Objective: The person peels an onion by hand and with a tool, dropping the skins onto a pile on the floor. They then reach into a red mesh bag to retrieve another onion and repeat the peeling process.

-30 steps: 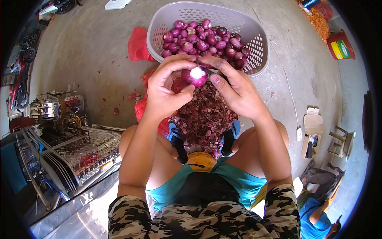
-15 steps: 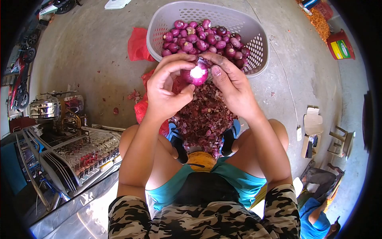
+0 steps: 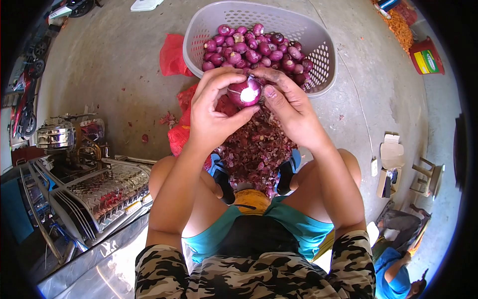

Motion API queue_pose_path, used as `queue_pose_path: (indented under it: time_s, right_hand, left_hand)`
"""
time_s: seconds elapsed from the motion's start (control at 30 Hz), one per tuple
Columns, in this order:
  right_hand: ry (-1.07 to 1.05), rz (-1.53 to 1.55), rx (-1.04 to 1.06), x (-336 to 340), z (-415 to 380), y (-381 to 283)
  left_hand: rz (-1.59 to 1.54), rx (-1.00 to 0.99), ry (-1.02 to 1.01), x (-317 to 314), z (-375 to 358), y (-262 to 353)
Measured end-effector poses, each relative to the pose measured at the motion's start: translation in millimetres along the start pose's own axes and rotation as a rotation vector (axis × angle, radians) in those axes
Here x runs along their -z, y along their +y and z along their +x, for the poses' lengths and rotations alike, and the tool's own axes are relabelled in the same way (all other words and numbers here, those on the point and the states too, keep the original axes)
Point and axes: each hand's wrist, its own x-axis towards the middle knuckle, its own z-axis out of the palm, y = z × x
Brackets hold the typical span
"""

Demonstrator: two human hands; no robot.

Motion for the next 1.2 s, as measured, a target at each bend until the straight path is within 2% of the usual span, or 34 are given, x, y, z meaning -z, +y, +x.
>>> queue_pose_path:
  time_s: [0.17,0.27,0.37,0.47,0.87,1.2]
  right_hand:
    - [-0.048,-0.071,0.018,6.2,0.2,-7.0]
    - [-0.092,0.003,-0.081,11.1,-1.4,-14.9]
    - [-0.118,-0.193,0.064,15.4,-0.4,-10.9]
    - [-0.114,-0.284,0.071,15.4,-0.6,-12.3]
    - [-0.048,-0.356,0.153,10.5,1.1,-9.4]
    - [0.086,-0.081,0.022,-4.0,-2.5,-5.4]
  left_hand:
    - [0.001,-0.017,-0.044,3.1,0.3,3.4]
    - [-0.039,-0.007,-0.044,4.3,0.2,3.5]
    - [-0.070,-0.002,-0.063,6.4,1.1,5.0]
    - [-0.073,-0.008,-0.087,8.0,1.8,5.3]
    - [-0.184,0.035,-0.049,4.6,3.1,10.2]
    - [-0.137,-0.025,0.015,0.1,2.8,9.0]
